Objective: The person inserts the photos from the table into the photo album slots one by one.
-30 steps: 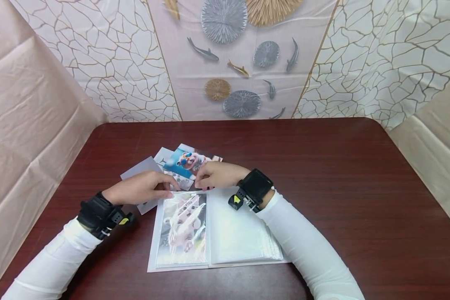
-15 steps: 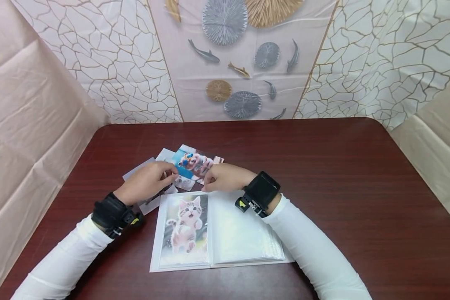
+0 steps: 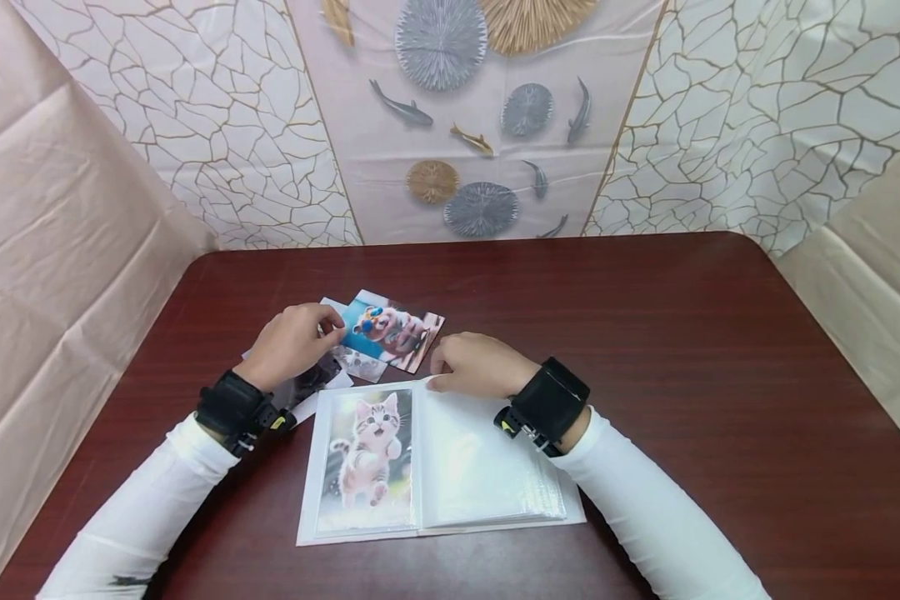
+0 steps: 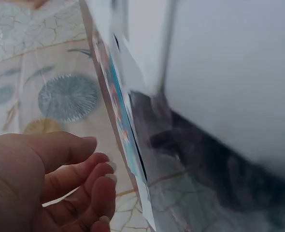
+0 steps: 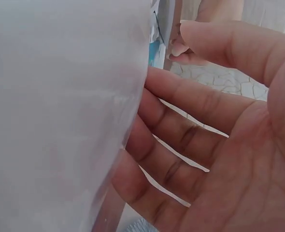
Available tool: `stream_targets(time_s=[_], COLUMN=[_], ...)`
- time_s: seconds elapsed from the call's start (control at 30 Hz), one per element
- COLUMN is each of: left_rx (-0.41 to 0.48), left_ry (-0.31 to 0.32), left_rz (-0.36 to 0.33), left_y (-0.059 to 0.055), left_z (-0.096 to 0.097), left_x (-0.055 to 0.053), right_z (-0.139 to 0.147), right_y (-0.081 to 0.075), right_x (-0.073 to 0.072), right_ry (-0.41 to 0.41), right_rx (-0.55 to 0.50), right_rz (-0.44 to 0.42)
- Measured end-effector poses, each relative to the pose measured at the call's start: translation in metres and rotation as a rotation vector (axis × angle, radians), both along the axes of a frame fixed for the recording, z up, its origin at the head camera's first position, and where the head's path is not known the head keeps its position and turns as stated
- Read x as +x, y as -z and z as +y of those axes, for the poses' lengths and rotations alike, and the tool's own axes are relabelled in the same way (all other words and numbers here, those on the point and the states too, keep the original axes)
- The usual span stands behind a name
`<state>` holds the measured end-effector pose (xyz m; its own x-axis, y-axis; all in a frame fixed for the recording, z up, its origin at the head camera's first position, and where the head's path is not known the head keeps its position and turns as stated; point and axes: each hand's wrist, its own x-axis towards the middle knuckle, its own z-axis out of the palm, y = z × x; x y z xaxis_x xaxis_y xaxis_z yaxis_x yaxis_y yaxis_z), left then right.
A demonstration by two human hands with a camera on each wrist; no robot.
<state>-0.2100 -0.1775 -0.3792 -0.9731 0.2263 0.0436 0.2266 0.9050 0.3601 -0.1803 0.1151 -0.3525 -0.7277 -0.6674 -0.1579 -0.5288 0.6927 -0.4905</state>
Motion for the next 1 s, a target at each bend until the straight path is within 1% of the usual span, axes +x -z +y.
stream_targets(time_s=[0.1,0.23,0.5,0.7,0.9,1.0], left_rx=[-0.005,-0.029,-0.122,-0.167,-0.158,-0.147], left_ry=[-0.017,-0.051,-0.095,-0.131,-0.151,-0.157], left_rz=[-0.004,-0.023,-0.137,-0.19,-0.235,-0.229], left_y=[0.002,0.001,-0.001,-0.002,-0.001,0.001], left_z=[-0.001,0.0,0.002,0.005,0.009,0.01], left_x=[-0.008,-0.016,-0.029,-0.032,-0.035,-0.035], right_z=[0.007,0.015,0.03,0.04,0.045,0.046], right_y=[0.0,0.0,0.001,0.004,0.006,0.005], right_x=[0.004,0.009,0.017,0.022,0.021,0.021], right_ry=[0.013,0.027,0.069,0.112,0.12,0.129], right_rx=[0.016,0.026,0.033,0.037,0.025,0.018], right_rz=[0.035,0.057,0.093,0.114,0.113,0.104])
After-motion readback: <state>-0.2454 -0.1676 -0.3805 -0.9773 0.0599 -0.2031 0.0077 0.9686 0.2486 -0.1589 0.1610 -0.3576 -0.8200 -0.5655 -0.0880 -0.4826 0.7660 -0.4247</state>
